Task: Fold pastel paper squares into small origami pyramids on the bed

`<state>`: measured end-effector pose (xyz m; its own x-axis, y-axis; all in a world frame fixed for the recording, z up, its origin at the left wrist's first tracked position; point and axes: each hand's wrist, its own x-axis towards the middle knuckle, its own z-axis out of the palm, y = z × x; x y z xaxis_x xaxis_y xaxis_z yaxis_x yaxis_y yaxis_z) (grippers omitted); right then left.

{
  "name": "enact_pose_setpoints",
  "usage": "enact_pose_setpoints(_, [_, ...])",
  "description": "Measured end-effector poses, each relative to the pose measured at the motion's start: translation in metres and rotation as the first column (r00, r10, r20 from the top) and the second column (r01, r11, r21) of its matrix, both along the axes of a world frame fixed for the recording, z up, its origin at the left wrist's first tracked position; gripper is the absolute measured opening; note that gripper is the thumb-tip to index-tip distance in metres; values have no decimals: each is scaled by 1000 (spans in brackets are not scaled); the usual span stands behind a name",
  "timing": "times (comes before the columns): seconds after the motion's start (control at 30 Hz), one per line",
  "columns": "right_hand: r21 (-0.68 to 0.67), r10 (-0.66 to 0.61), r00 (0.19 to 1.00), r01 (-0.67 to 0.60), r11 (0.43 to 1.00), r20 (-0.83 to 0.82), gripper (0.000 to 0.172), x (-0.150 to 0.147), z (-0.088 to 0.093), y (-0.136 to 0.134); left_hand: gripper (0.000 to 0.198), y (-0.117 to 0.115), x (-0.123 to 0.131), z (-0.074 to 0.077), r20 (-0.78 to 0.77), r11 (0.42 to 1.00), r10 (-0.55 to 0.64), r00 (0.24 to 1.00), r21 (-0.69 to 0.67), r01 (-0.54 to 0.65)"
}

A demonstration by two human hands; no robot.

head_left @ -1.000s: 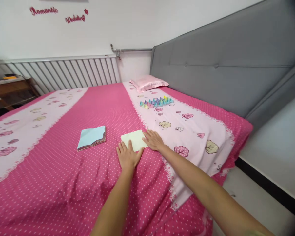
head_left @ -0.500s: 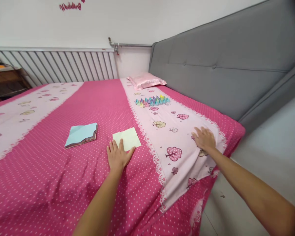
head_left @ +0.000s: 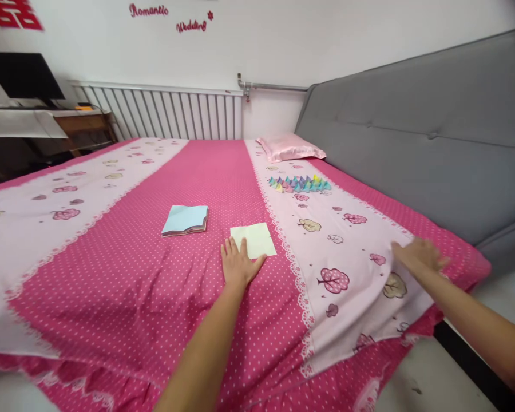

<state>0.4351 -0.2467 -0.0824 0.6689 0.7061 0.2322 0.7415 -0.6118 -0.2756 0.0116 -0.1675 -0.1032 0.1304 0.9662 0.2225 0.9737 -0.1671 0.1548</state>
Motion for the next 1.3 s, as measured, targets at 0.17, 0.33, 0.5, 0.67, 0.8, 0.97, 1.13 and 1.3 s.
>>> enact_pose_setpoints(0.17, [103, 188, 982, -189, 977, 13, 60, -114, 31, 55, 96, -1, -1, -2, 35, 1000, -9, 999, -9, 9])
enact_pose_setpoints(0.33, [149, 604, 797, -595, 790, -22, 62, -250, 37, 92, 95, 0, -2, -5, 47, 1000, -5, 999, 1, 4])
enact_pose_setpoints(0.5, [-37, 814, 573, -819, 572, -92, 58, -329, 13, 109, 92, 1, -2, -10, 22, 1000, -23, 999, 20, 23])
enact_pose_setpoints(0.67, [-111, 782, 609, -793, 599, -135, 55, -322, -16, 118, 86, 0, -3, -10, 33, 1000, -23, 999, 21, 22])
enact_pose_setpoints(0.8, [-117, 756, 644, -765, 634, -114, 55, -304, -26, 118, 86, -2, -2, -10, 49, 999, -16, 999, 35, 14])
enact_pose_setpoints(0.97, [-111, 745, 661, -750, 653, -90, 53, -302, -30, 116, 86, -1, -4, -7, 69, 1000, -30, 997, -5, 31])
enact_pose_setpoints(1.13, [-106, 746, 662, -749, 654, -79, 52, -302, -34, 116, 82, 5, -32, 0, 76, 994, -84, 994, -59, 88])
enact_pose_setpoints(1.3, [-104, 745, 662, -750, 654, -83, 51, -301, -35, 116, 76, 12, -95, 4, -5, 999, -26, 1000, -32, 26])
